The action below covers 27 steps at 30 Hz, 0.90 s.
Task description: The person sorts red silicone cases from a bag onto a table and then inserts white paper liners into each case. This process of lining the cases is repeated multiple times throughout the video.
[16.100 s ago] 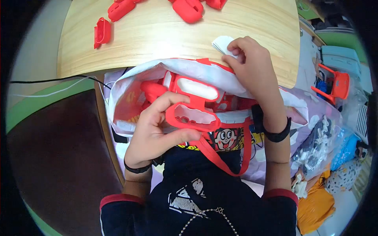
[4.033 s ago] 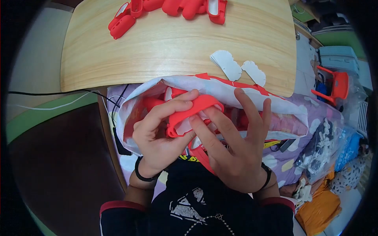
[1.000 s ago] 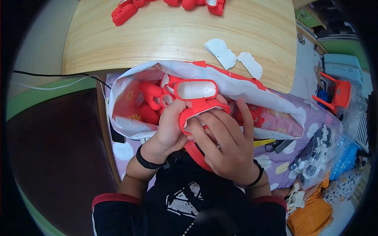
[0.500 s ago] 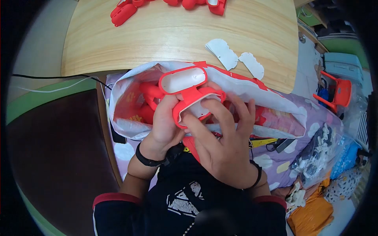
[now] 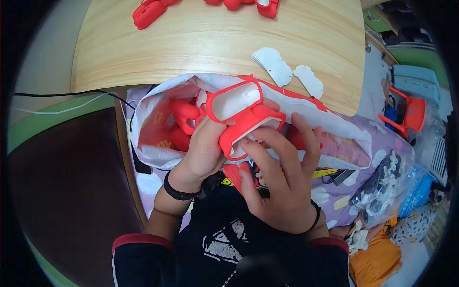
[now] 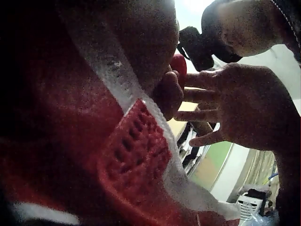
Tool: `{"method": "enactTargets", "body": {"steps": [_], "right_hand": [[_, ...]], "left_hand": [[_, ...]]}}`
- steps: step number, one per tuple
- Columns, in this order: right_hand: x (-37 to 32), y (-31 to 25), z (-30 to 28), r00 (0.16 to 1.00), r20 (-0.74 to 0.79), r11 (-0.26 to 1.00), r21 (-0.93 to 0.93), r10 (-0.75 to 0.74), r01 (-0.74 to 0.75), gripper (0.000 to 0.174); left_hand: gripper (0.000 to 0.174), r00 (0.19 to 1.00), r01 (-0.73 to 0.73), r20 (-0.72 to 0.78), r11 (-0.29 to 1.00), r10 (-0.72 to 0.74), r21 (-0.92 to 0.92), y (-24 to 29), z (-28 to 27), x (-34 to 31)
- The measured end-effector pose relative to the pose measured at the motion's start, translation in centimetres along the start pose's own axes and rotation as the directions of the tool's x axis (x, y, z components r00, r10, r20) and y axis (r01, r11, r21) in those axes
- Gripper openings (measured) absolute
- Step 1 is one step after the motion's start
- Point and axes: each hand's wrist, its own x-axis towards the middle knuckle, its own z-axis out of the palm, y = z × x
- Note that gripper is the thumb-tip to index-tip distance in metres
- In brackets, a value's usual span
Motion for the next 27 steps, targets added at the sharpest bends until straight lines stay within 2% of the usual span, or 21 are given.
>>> {"method": "enactTargets", "body": {"steps": [1,4,6,8,10,13,16,18,20,21,23,24,25,26,27], "right_hand": [[0.1,0.0,-0.3,0.999,0.030,0.999,0.033,0.021,-0.022,0.041],[0.4,0.5,-0.5,0.998,0.013,0.994,0.094,-0.060,0.058,0.040],[0.6,0.3,-0.8,0.994,0.020,0.994,-0.011,-0.110,0.110,0.040],[0.6,0.3,-0.7,0.990,0.025,0.987,-0.076,-0.138,0.139,0.040],[0.4,0.3,-0.6,0.991,0.036,0.987,-0.093,-0.128,0.131,0.041],[0.4,0.0,-1.0,0.993,0.101,0.995,-0.078,-0.059,0.067,0.045],[0.6,-0.2,-1.5,0.982,0.179,0.998,-0.016,0.060,-0.058,0.052],[1.1,0.0,-2.7,0.963,0.267,0.999,-0.031,0.045,-0.038,0.052],[1.4,1.0,-3.4,0.975,0.220,0.999,-0.031,-0.024,0.031,0.050],[1.4,1.7,-3.6,0.988,0.132,0.996,-0.025,-0.084,0.088,0.048],[0.9,2.2,-4.0,0.992,-0.032,0.992,0.006,-0.123,0.124,0.040],[0.2,2.0,-4.4,0.990,-0.106,0.994,0.033,-0.096,0.100,0.035],[0.0,1.8,-4.4,0.982,-0.167,0.995,0.038,-0.088,0.095,0.025],[-0.1,1.6,-4.5,0.971,-0.227,0.995,0.043,-0.079,0.091,0.015],[0.1,1.3,-4.1,0.971,-0.218,0.995,0.005,-0.098,0.102,0.020]], "left_hand": [[0.046,1.000,-0.007,0.008,0.999,0.007,0.049,0.0,0.0,0.0],[0.046,0.998,-0.046,0.056,0.996,0.041,0.081,0.4,-0.2,-0.2],[0.046,0.996,-0.048,0.078,0.999,0.050,-0.026,0.0,-0.6,-0.4],[0.049,1.000,0.012,0.026,1.000,-0.012,0.010,0.2,-0.4,-0.5],[0.058,0.985,0.150,-0.113,0.974,-0.132,0.173,0.9,0.7,-0.6],[0.046,0.998,0.044,0.056,0.978,-0.033,-0.202,-0.5,-0.5,0.0],[0.047,0.995,0.102,0.004,0.988,-0.102,-0.115,-0.6,-0.6,0.2],[0.051,0.987,0.154,-0.063,0.986,-0.150,0.068,-0.5,-1.3,-0.4],[0.053,0.986,0.165,-0.056,0.960,-0.157,0.225,0.4,-1.3,-0.7],[0.053,0.988,0.150,-0.020,0.946,-0.151,0.289,1.5,-0.6,-0.8],[0.053,0.991,0.035,0.115,0.967,-0.066,0.251,1.9,-0.5,-1.1],[0.054,0.978,-0.055,0.207,0.989,0.025,0.138,1.4,-0.9,-1.2],[0.057,0.949,-0.135,0.290,0.991,0.124,0.018,1.0,-1.1,-1.1],[0.054,0.916,-0.218,0.350,0.976,0.197,0.019,0.8,-1.2,-0.7],[0.051,0.889,-0.290,0.381,0.956,0.255,0.038,0.4,-1.3,-0.3]]}}
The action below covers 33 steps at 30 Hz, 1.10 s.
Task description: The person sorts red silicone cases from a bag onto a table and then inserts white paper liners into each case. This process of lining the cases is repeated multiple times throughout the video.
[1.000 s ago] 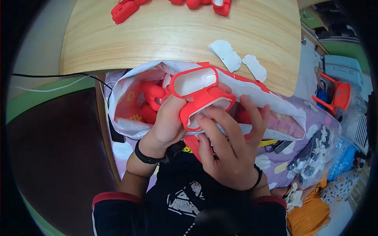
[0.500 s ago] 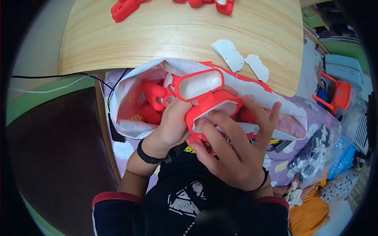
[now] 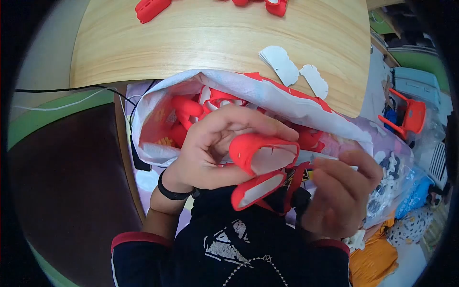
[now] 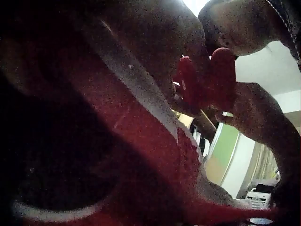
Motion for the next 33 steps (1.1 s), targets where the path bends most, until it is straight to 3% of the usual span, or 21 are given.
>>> {"method": "enactTargets", "body": {"steps": [3,6,9,21,25,33], "right_hand": [[0.1,-0.6,1.1,0.996,0.034,0.991,-0.093,-0.088,0.091,0.032],[-0.2,-0.4,2.2,0.980,0.058,0.973,-0.122,-0.191,0.197,0.032],[-0.3,-0.9,2.9,0.983,0.048,0.974,-0.135,-0.177,0.182,0.031],[0.4,-1.2,3.8,0.982,0.155,0.963,-0.230,-0.104,0.139,0.034],[0.3,0.1,4.9,0.981,0.135,0.972,-0.171,-0.137,0.159,0.029],[-0.4,-0.9,5.4,0.983,0.179,0.999,0.010,0.030,-0.032,0.045]], "left_hand": [[0.040,0.992,-0.120,0.040,0.987,0.116,0.105,-1.0,-0.1,0.4],[0.036,0.994,-0.084,-0.059,0.989,0.092,0.119,-0.6,0.5,0.6],[0.038,0.992,-0.037,-0.120,0.998,0.044,0.059,-0.5,0.8,0.4],[0.040,0.976,-0.032,-0.202,0.971,0.081,0.236,-1.1,-0.3,0.0],[0.036,0.975,-0.035,-0.210,0.981,0.076,0.191,-1.5,-1.2,-0.4],[0.033,0.968,-0.091,-0.192,0.938,0.162,0.333,-1.5,-1.0,-0.2]]}}
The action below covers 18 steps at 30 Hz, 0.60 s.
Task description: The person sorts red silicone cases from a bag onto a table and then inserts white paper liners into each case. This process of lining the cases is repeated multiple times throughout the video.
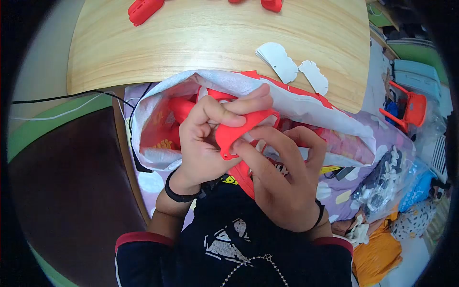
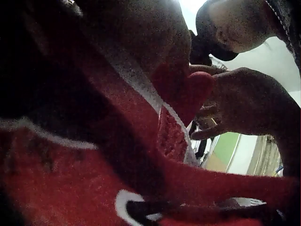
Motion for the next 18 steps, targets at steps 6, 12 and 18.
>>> {"method": "enactTargets", "body": {"steps": [6,12,18], "right_hand": [[-0.2,0.6,-1.5,0.970,0.238,0.987,0.136,0.054,-0.088,0.052],[-2.4,4.7,-2.5,0.947,0.315,0.988,0.109,0.067,-0.107,0.035],[-5.9,6.8,-6.2,0.426,0.873,0.929,0.332,-0.236,-0.166,0.029]], "left_hand": [[0.033,1.000,-0.023,0.001,0.990,0.023,0.139,0.1,-0.7,-0.3],[0.054,0.917,0.340,-0.045,0.719,-0.396,0.606,4.9,-2.1,-0.8],[0.073,0.891,0.009,-0.014,-0.013,-0.454,1.000,8.1,-1.0,-1.3]]}}
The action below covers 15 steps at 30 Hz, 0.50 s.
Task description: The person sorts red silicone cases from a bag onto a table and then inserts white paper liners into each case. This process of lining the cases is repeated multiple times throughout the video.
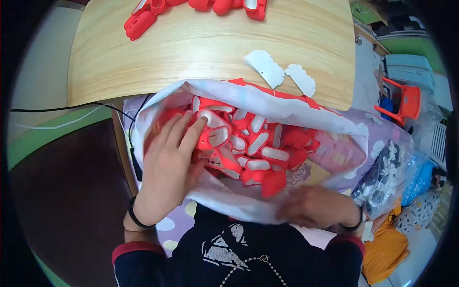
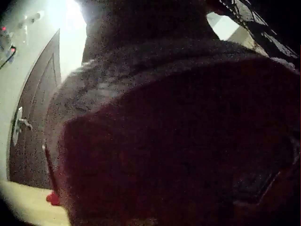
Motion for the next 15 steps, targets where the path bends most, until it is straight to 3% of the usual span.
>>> {"method": "enactTargets", "body": {"steps": [1,3,5,6,7,8,9,11,13,14,15], "right_hand": [[-1.1,-1.1,-1.3,0.998,0.056,0.997,0.066,-0.039,0.036,0.028],[-2.8,-3.2,-3.9,0.995,0.075,0.992,0.117,-0.063,0.054,0.024],[-3.5,-3.9,-7.0,1.000,0.003,0.997,0.072,-0.026,0.026,0.018],[-3.2,-3.3,-7.7,0.977,-0.204,0.996,-0.070,-0.064,0.051,0.014],[-2.7,-2.6,-8.6,0.910,-0.394,0.976,-0.210,-0.129,0.047,0.012],[-1.0,-2.1,-9.8,0.827,-0.561,0.974,-0.166,0.033,-0.152,0.013],[0.9,-1.4,-11.2,0.688,-0.702,0.938,-0.083,0.184,-0.336,0.015],[4.1,3.1,-12.9,0.593,-0.793,0.937,-0.088,0.139,-0.337,0.022],[6.2,6.9,-13.1,0.614,-0.784,0.890,-0.215,0.088,-0.402,0.022],[6.6,7.2,-12.9,0.606,-0.790,0.890,-0.210,0.090,-0.406,0.022],[6.8,7.2,-12.6,0.598,-0.796,0.889,-0.207,0.089,-0.408,0.022]], "left_hand": [[0.073,0.999,-0.034,0.020,0.984,0.031,0.173,0.2,-0.6,-0.2],[0.094,0.986,-0.040,0.166,0.983,0.010,0.177,0.0,-1.5,-1.2],[0.109,0.958,-0.024,0.284,0.977,-0.037,0.211,0.6,-2.4,-2.4],[0.124,0.954,-0.036,0.297,0.973,-0.034,0.227,0.6,-3.0,-2.7],[0.124,0.967,-0.003,0.248,0.971,-0.057,0.238,1.0,-3.7,-2.9],[0.125,0.977,0.029,0.200,0.969,-0.081,0.247,1.5,-4.4,-3.1],[0.125,0.983,0.061,0.153,0.965,-0.102,0.255,2.0,-5.0,-3.2],[0.122,0.978,-0.013,0.204,0.955,-0.050,0.297,2.7,-5.4,-3.4],[0.122,0.969,-0.097,0.246,0.949,0.021,0.301,2.5,-5.6,-3.4],[0.106,0.975,-0.155,0.193,0.963,0.113,0.220,2.4,-6.3,-3.0],[0.098,0.978,-0.125,0.173,0.992,0.120,0.018,1.3,-7.1,-2.5]]}}
